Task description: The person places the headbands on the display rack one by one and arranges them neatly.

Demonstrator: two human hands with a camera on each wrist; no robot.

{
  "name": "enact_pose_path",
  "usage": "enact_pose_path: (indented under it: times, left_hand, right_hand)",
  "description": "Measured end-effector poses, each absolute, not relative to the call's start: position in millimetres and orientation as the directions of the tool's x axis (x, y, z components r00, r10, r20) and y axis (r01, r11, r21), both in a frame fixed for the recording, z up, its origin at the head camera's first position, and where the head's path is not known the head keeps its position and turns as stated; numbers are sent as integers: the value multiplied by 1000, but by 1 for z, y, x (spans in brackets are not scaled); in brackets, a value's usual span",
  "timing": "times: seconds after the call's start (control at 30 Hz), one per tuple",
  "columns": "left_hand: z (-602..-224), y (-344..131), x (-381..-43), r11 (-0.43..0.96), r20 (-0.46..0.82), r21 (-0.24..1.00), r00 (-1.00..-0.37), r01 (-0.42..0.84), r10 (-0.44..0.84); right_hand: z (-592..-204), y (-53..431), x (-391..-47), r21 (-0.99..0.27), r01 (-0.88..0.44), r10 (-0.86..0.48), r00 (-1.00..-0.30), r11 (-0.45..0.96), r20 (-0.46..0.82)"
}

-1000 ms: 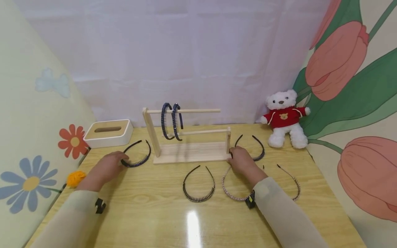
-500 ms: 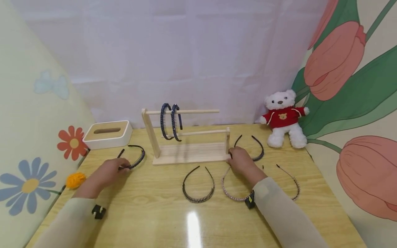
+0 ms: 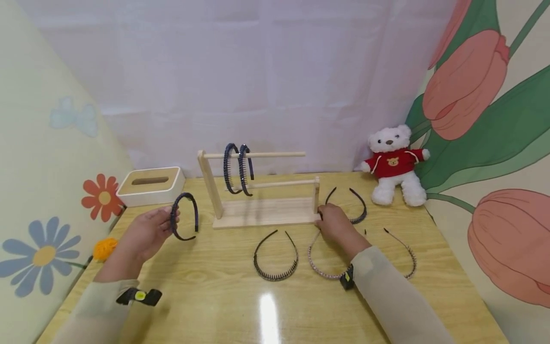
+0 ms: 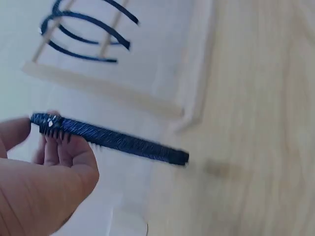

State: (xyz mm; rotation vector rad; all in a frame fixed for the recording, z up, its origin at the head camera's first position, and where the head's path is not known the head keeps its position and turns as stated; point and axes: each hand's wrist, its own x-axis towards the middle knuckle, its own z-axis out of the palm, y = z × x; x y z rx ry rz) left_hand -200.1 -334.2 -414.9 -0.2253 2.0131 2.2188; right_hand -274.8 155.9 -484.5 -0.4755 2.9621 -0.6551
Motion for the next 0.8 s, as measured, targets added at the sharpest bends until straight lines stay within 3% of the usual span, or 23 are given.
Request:
enact_pose_path:
  times: [0.2, 0.47, 0.8]
  left_hand:
    - [-393, -324, -192, -351, -156, 923, -987, -159, 36]
    - [-353, -302, -179, -472, 51, 879, -998, 65, -42]
    - [-307, -270, -176, -599, 280, 749, -955, 284, -102]
  right_hand:
    - [-484, 154, -275, -422, -283, -311, -950, 861, 3]
    - [-483, 154, -276, -427, -276, -304, -953, 861, 2]
    - [-485, 154, -274, -418, -277, -306, -952, 865, -1]
